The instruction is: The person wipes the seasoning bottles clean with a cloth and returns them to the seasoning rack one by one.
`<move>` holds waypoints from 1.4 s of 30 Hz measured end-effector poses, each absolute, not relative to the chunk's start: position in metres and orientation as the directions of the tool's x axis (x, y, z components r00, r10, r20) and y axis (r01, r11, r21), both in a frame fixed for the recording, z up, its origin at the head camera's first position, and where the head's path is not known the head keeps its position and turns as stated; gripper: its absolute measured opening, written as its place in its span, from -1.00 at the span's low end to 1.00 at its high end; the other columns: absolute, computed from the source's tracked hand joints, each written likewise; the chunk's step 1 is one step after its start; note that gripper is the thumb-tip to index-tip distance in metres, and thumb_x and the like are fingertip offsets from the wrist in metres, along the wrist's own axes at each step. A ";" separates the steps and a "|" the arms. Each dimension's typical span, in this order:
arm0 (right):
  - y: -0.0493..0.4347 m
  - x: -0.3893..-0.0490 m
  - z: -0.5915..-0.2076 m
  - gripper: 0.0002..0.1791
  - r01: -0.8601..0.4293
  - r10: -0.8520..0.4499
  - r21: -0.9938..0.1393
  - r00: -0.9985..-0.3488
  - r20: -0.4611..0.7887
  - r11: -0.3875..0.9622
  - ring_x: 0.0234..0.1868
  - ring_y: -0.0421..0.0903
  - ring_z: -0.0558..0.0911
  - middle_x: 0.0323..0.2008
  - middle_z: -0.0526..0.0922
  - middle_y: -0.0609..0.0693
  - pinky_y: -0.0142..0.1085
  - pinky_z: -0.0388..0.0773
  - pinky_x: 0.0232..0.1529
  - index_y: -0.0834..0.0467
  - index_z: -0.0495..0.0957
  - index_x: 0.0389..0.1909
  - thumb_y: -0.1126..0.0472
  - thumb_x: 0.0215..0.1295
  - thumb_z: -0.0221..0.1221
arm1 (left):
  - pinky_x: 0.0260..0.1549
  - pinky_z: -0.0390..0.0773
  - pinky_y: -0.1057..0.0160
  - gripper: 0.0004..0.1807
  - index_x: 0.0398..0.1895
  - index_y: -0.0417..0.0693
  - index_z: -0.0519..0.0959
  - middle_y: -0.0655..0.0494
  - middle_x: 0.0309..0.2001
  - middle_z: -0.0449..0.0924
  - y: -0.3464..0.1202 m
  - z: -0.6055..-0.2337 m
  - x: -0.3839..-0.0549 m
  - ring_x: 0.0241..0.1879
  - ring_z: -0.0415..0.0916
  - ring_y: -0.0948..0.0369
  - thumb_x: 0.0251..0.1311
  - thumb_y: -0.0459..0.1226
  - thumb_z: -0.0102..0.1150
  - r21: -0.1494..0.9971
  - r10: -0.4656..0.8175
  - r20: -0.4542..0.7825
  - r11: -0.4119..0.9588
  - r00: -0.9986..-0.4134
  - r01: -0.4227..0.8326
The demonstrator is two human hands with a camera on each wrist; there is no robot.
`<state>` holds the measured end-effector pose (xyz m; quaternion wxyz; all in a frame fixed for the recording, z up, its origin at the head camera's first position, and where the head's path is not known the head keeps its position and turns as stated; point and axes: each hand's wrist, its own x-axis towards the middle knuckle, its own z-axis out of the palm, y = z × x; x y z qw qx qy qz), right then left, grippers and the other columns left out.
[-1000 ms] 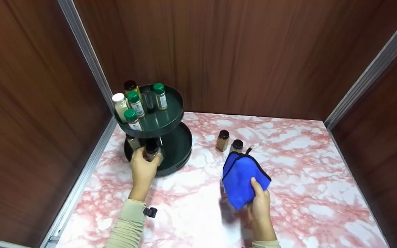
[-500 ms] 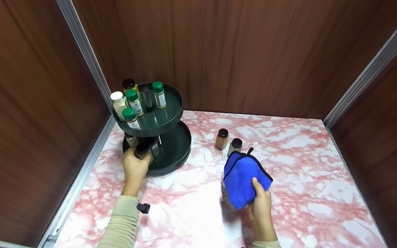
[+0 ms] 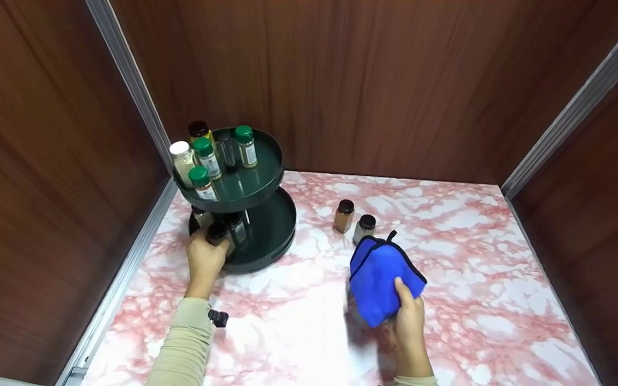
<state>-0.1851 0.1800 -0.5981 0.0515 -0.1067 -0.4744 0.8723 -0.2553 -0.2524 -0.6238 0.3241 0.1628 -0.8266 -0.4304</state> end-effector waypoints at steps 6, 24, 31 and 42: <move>0.183 -0.184 -0.599 -0.80 0.005 0.210 -0.840 -0.967 -0.141 -0.543 -0.10 -0.09 0.76 -0.16 0.77 0.00 -0.23 0.68 0.00 0.18 0.57 0.03 0.22 0.58 0.02 | -0.16 0.52 -0.13 -0.77 -0.41 -0.26 0.61 -0.21 -0.40 0.64 -0.254 -0.624 -0.256 -0.30 0.56 -0.19 -0.11 -0.31 0.43 0.816 -0.533 0.377 0.578 -0.758 -0.001; 0.191 -0.180 -0.599 -0.75 0.019 0.227 -0.850 -0.960 -0.162 -0.527 -0.10 -0.04 0.77 -0.15 0.77 0.02 -0.16 0.70 -0.02 0.21 0.51 0.07 0.14 0.57 0.05 | 0.06 0.50 -0.11 -0.60 -0.10 -0.34 0.65 -0.25 -0.16 0.69 -0.258 -0.631 -0.252 -0.06 0.59 -0.18 -0.10 -0.37 0.38 0.823 -0.495 0.315 0.568 -0.810 -0.027; 0.194 -0.179 -0.602 -0.80 0.004 0.242 -0.841 -0.957 -0.160 -0.541 -0.11 -0.08 0.76 -0.17 0.78 0.00 -0.23 0.68 -0.01 0.19 0.55 0.02 0.18 0.56 0.06 | 0.18 0.44 -0.14 -0.50 0.04 -0.38 0.60 -0.34 -0.03 0.64 -0.257 -0.631 -0.248 0.08 0.54 -0.24 -0.02 -0.34 0.40 0.796 -0.467 0.302 0.603 -0.831 -0.050; 0.198 -0.179 -0.603 -0.82 -0.022 0.264 -0.843 -0.954 -0.144 -0.538 -0.11 -0.10 0.76 -0.18 0.78 -0.01 -0.25 0.68 -0.01 0.17 0.59 -0.04 0.20 0.56 0.06 | 0.38 0.26 -0.15 -0.17 0.34 -0.40 0.39 -0.40 0.30 0.40 -0.232 -0.612 -0.235 0.34 0.31 -0.28 0.06 -0.18 0.54 0.617 -0.379 0.592 0.781 -0.711 0.097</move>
